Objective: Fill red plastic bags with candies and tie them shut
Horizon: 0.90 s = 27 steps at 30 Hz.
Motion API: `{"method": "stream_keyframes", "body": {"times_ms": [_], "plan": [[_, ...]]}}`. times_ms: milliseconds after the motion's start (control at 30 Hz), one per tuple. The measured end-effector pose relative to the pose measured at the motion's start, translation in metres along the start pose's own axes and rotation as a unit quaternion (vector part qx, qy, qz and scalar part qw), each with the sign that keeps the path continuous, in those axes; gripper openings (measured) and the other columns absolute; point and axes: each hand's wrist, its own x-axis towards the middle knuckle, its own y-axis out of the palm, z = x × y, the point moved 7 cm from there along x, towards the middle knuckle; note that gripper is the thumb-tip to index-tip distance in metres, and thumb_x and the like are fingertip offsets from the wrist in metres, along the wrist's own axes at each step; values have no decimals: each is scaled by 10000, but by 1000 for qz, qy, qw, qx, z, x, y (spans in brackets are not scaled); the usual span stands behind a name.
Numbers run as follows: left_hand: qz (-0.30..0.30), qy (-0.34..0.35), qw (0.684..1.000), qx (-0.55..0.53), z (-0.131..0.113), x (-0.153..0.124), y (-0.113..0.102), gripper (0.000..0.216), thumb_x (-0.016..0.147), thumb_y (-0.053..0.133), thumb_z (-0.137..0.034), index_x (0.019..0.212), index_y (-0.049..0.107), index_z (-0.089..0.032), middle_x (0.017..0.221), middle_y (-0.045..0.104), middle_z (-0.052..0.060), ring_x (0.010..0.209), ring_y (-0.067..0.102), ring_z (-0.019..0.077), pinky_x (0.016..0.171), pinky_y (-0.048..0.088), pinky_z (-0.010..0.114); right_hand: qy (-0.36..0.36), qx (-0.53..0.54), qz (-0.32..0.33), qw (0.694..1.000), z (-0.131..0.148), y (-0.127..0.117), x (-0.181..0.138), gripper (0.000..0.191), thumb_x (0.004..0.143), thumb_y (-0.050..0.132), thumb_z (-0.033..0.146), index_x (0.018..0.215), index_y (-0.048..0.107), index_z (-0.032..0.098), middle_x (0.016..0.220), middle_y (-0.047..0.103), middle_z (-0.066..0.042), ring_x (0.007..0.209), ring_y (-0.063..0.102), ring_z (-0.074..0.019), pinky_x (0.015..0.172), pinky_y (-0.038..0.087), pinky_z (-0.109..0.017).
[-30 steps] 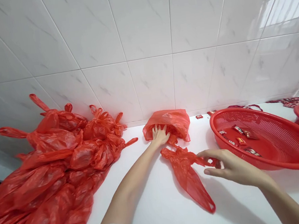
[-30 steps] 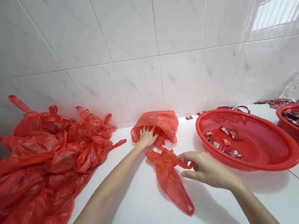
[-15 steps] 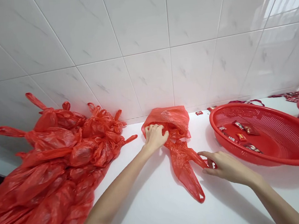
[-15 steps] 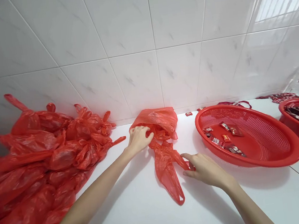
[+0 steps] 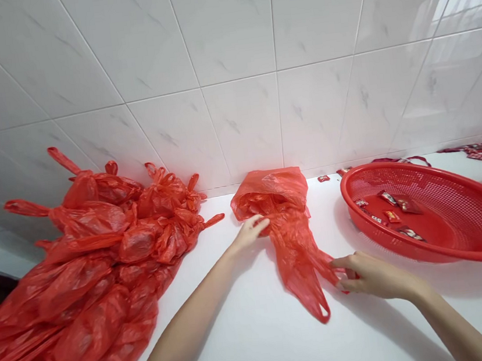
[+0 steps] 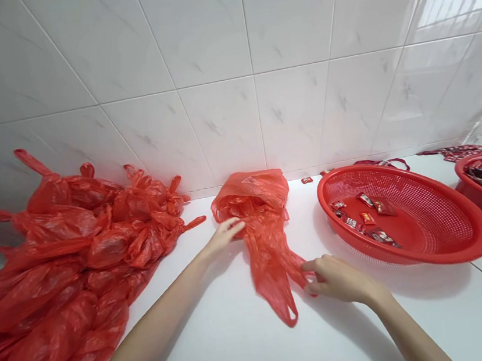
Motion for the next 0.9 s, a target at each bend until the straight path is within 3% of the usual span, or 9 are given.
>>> {"method": "stream_keyframes", "body": {"times_ms": [100, 233, 333, 433, 500, 567, 667, 800, 900], "plan": [[-33, 20, 994, -106, -20, 2, -25, 459, 727, 712, -615, 853, 608, -186, 832, 689, 24, 708, 657, 144, 649, 540, 269, -7, 26, -17, 999, -13, -8, -6, 181, 891, 531, 286, 801, 655, 190, 691, 644, -15, 614, 530, -155, 567, 330, -256], [-58, 46, 982, -171, -43, -4, -50, 466, 659, 828, -560, 827, 622, -178, 638, 588, -52, 496, 507, 70, 449, 368, 172, -42, 113, -45, 992, -19, -25, -13, 362, 880, 624, 511, 981, 779, 200, 899, 766, -71, 828, 670, -249, 730, 495, -312], [-45, 59, 975, -211, -55, -14, -50, 415, 674, 855, -496, 827, 662, -161, 667, 629, -38, 536, 544, 75, 502, 409, 180, -59, 202, -133, 968, -18, -46, -12, 474, 848, 662, 620, 1058, 801, 219, 1149, 762, -112, 1146, 651, -342, 989, 496, -419], [9, 48, 960, -275, -58, -21, -32, 364, 696, 868, -433, 852, 697, -152, 780, 703, 1, 676, 643, 113, 639, 489, 203, -54, 300, -231, 924, -11, -58, 2, 541, 840, 664, 666, 1158, 762, 239, 1280, 712, -121, 1279, 587, -347, 1086, 455, -473], [38, 30, 948, -313, -56, -24, -17, 353, 695, 878, -409, 879, 713, -158, 825, 728, 14, 718, 671, 127, 684, 506, 214, -65, 372, -239, 894, 1, -50, 21, 645, 788, 699, 707, 1237, 712, 244, 1292, 702, -130, 1268, 597, -333, 1092, 456, -492], [59, 12, 941, -334, -53, -25, -4, 366, 683, 889, -411, 897, 723, -166, 859, 746, 26, 736, 689, 137, 718, 519, 228, -84, 454, -187, 867, 18, -33, 43, 706, 745, 731, 723, 1269, 680, 253, 1288, 703, -124, 1222, 629, -316, 1057, 486, -492], [100, -17, 945, -312, -49, -29, 6, 406, 677, 887, -434, 941, 737, -165, 891, 757, 45, 764, 703, 153, 745, 528, 243, -79, 571, -114, 809, 34, -14, 65, 588, 721, 805, 630, 1125, 723, 212, 1106, 769, -104, 996, 724, -287, 886, 569, -421], [86, -72, 968, -223, -37, -35, -15, 416, 625, 908, -383, 938, 746, -161, 877, 751, 42, 746, 686, 153, 694, 505, 239, -56, 644, -210, 733, 18, -32, 65, 475, 568, 933, 438, 925, 741, 191, 788, 767, -18, 705, 706, -196, 691, 550, -292], [37, -101, 975, -193, -27, -36, -40, 416, 578, 921, -345, 907, 739, -167, 889, 747, 42, 742, 680, 158, 673, 500, 245, -43, 643, -267, 716, 0, -46, 58, 415, 534, 946, 412, 799, 718, 188, 747, 750, -1, 658, 674, -159, 654, 527, -259]]}}
